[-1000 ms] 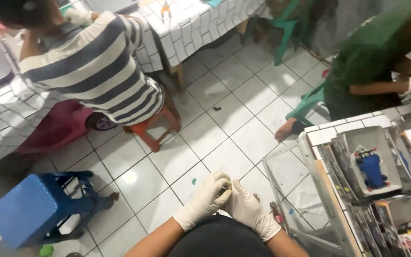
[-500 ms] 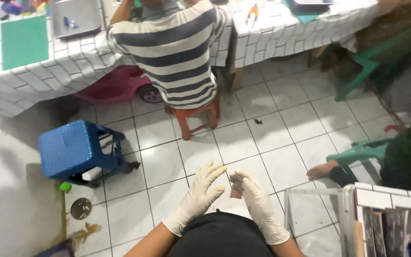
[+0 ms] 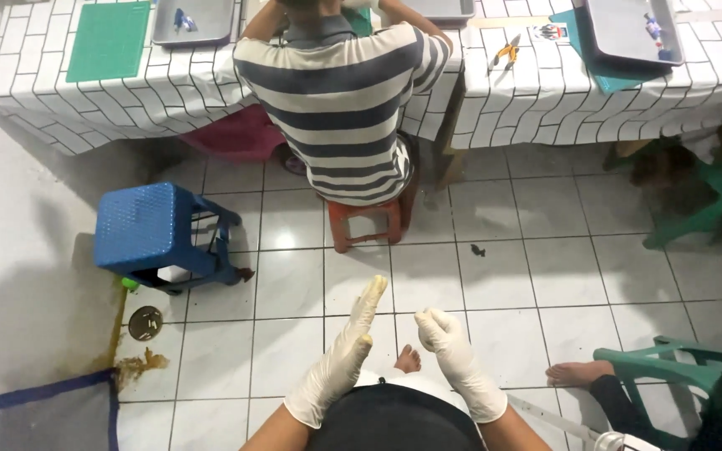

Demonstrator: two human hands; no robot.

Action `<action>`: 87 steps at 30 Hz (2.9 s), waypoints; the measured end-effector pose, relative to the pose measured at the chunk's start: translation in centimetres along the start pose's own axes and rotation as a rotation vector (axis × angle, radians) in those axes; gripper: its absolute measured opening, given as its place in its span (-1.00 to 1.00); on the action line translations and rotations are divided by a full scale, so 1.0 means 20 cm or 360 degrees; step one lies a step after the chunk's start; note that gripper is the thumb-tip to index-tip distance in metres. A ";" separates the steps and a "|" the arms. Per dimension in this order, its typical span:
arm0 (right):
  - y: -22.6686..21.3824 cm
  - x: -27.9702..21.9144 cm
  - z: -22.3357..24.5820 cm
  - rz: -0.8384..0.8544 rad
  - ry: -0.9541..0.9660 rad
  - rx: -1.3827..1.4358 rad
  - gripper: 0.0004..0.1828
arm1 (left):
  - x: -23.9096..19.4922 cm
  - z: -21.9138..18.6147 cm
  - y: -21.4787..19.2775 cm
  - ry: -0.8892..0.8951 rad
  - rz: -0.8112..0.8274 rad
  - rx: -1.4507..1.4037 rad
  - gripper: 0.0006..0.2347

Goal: The person is assembling miniature toy cars by fitting the body shells onto the chassis and then placing the completed models into their respective boxes.

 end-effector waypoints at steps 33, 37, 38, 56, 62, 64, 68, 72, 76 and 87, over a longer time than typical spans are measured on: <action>0.21 0.09 0.26 0.0004 0.0076 -0.0276 -0.72 | 0.00 0.16 -0.10 -0.0611 -0.0176 -0.0785 -0.22; 0.23 0.10 0.18 0.0072 0.0111 -0.0218 -0.72 | -0.05 0.17 -0.16 -0.0654 -0.0333 -0.0655 -0.25; 0.23 0.10 0.17 0.0105 0.0113 -0.0225 -0.71 | -0.06 0.18 -0.18 -0.0748 -0.0455 -0.0548 -0.27; 0.13 0.32 -0.47 0.0173 0.0083 -0.0100 -0.79 | -0.05 0.59 -0.11 0.0135 -0.0754 -0.0233 -0.40; 0.07 0.37 -0.59 0.0084 0.0225 -0.0111 -0.79 | 0.00 0.70 -0.04 0.0020 -0.0586 -0.0213 -0.25; 0.04 0.40 -0.62 0.0084 0.0209 -0.0095 -0.80 | 0.06 0.76 -0.02 0.0105 -0.0588 -0.0282 -0.29; -0.01 0.43 -0.60 0.0008 0.0015 -0.0242 -0.75 | 0.17 0.88 0.09 0.0259 -0.0555 -0.0932 -0.29; 0.02 0.41 -0.51 0.0096 -0.0148 -0.0153 -0.52 | 0.33 0.95 0.07 0.0366 -0.0448 -0.1593 -0.23; 0.15 0.30 -0.29 0.0206 -0.0641 -0.0623 -0.33 | 0.41 0.95 0.02 0.0183 -0.0508 -0.1914 -0.23; 0.17 0.32 -0.59 0.0507 -0.0760 -0.1052 -0.43 | 0.34 1.10 -0.02 0.0011 -0.1354 -0.1277 -0.76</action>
Point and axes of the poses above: each hand's wrist, its own x-axis towards the middle knuckle, its own y-axis out of the palm, z = x × y, the point moved 4 cm from there along x, towards the middle knuckle, and after that the axes turned 2 degrees about -z, right-handed, at the moved point
